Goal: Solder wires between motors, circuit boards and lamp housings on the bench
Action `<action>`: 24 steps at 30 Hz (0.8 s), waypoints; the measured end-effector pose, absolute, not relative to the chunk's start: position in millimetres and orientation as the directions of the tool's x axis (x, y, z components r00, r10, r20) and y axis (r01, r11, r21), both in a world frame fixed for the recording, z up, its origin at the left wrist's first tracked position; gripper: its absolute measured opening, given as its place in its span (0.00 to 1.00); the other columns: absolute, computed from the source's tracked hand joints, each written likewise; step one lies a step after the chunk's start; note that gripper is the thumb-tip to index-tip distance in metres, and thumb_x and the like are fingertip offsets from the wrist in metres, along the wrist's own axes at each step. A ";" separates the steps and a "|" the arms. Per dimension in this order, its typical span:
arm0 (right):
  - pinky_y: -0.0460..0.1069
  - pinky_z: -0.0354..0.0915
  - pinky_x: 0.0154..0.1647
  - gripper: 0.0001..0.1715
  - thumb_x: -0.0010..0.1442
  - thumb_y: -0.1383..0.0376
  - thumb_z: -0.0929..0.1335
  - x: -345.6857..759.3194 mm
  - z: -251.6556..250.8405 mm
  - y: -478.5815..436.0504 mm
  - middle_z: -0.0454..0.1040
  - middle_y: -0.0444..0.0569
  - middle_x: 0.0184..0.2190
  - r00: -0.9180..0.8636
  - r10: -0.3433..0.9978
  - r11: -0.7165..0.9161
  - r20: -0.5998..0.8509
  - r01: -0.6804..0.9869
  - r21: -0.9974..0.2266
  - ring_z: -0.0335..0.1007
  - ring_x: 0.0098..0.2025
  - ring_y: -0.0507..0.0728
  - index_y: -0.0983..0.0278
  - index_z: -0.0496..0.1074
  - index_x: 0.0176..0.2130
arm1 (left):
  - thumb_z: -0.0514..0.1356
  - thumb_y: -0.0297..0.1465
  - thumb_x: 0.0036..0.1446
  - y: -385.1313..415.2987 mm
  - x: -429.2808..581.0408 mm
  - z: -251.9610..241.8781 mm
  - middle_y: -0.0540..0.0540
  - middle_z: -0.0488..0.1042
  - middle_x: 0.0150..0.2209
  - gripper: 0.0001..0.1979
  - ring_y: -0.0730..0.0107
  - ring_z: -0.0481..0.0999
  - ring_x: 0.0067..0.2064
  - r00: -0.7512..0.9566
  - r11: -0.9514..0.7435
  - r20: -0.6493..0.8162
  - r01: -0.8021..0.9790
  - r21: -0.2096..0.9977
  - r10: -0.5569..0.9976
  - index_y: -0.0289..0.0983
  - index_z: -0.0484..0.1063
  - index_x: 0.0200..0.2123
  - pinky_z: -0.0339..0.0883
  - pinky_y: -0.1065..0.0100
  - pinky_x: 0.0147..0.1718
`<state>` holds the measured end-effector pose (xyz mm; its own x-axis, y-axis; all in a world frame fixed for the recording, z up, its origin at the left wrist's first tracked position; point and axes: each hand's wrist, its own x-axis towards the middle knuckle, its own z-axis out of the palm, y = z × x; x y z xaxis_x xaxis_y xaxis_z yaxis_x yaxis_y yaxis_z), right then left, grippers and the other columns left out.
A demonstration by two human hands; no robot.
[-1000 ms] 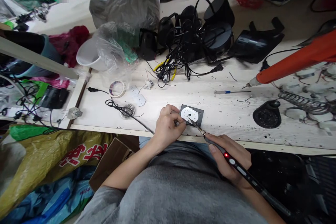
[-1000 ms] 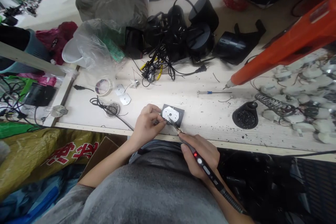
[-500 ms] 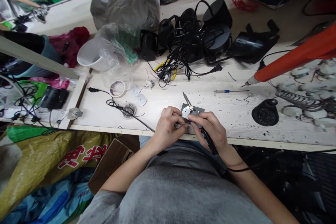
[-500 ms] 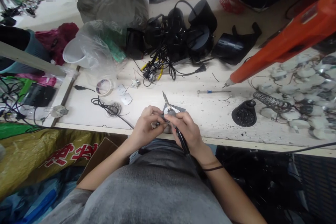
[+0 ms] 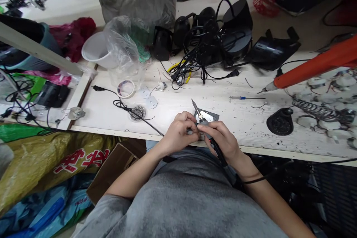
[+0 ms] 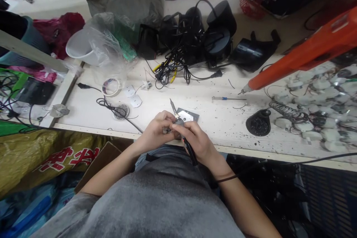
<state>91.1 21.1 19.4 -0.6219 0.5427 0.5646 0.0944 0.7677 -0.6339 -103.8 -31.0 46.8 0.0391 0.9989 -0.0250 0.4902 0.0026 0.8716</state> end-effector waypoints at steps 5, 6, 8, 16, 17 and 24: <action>0.48 0.75 0.39 0.33 0.66 0.75 0.66 96.9 22.1 27.9 0.72 0.50 0.42 -0.558 0.578 0.794 0.596 0.213 -0.570 0.74 0.43 0.55 0.57 0.65 0.66 | 0.68 0.23 0.51 -32.3 -108.9 49.0 0.46 0.73 0.42 0.06 0.63 0.75 0.47 0.039 0.031 -0.057 0.477 0.878 0.998 0.38 0.77 0.26 0.71 0.60 0.48; 0.49 0.75 0.40 0.33 0.65 0.75 0.66 98.1 23.3 28.6 0.73 0.50 0.42 -0.533 0.590 0.794 0.607 0.246 -0.555 0.74 0.43 0.56 0.57 0.65 0.66 | 0.68 0.23 0.52 -32.2 -108.8 49.6 0.46 0.73 0.42 0.06 0.62 0.76 0.47 0.025 0.038 -0.057 0.487 0.872 0.998 0.39 0.77 0.26 0.71 0.59 0.49; 0.50 0.75 0.40 0.34 0.64 0.76 0.67 100.2 26.3 28.4 0.74 0.50 0.41 -0.487 0.609 0.789 0.626 0.298 -0.537 0.73 0.43 0.56 0.56 0.66 0.65 | 0.68 0.23 0.52 -31.3 -107.0 50.2 0.46 0.73 0.41 0.06 0.62 0.76 0.48 -0.013 0.047 -0.047 0.512 0.858 0.999 0.39 0.77 0.26 0.71 0.58 0.51; 0.49 0.71 0.31 0.23 0.63 0.73 0.70 116.0 40.0 7.6 0.72 0.49 0.37 -0.410 0.681 0.730 0.606 0.313 -0.608 0.71 0.34 0.54 0.59 0.74 0.56 | 0.69 0.21 0.47 -21.3 -94.1 45.7 0.47 0.73 0.37 0.08 0.65 0.76 0.41 -0.163 0.130 -0.044 0.568 0.813 0.986 0.38 0.76 0.22 0.73 0.61 0.45; 0.49 0.71 0.32 0.23 0.63 0.74 0.70 118.2 41.1 4.4 0.73 0.49 0.37 -0.408 0.699 0.710 0.587 0.301 -0.636 0.72 0.34 0.54 0.59 0.75 0.55 | 0.69 0.21 0.47 -20.0 -93.4 45.6 0.47 0.73 0.36 0.08 0.66 0.76 0.41 -0.171 0.141 -0.051 0.573 0.807 0.984 0.37 0.76 0.22 0.73 0.61 0.44; 0.49 0.72 0.32 0.20 0.64 0.74 0.68 122.7 42.8 -10.0 0.76 0.48 0.35 -0.385 0.758 0.638 0.527 0.266 -0.723 0.73 0.34 0.54 0.60 0.75 0.53 | 0.68 0.21 0.47 -14.4 -91.9 50.9 0.49 0.71 0.31 0.08 0.67 0.74 0.37 -0.170 0.169 -0.078 0.628 0.759 0.982 0.38 0.76 0.21 0.72 0.63 0.41</action>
<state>122.7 -10.0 42.8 -0.3848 0.7578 0.5269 0.2659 0.6377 -0.7229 -91.9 -14.4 50.9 -0.1703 0.9823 -0.0783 0.6282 0.1694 0.7594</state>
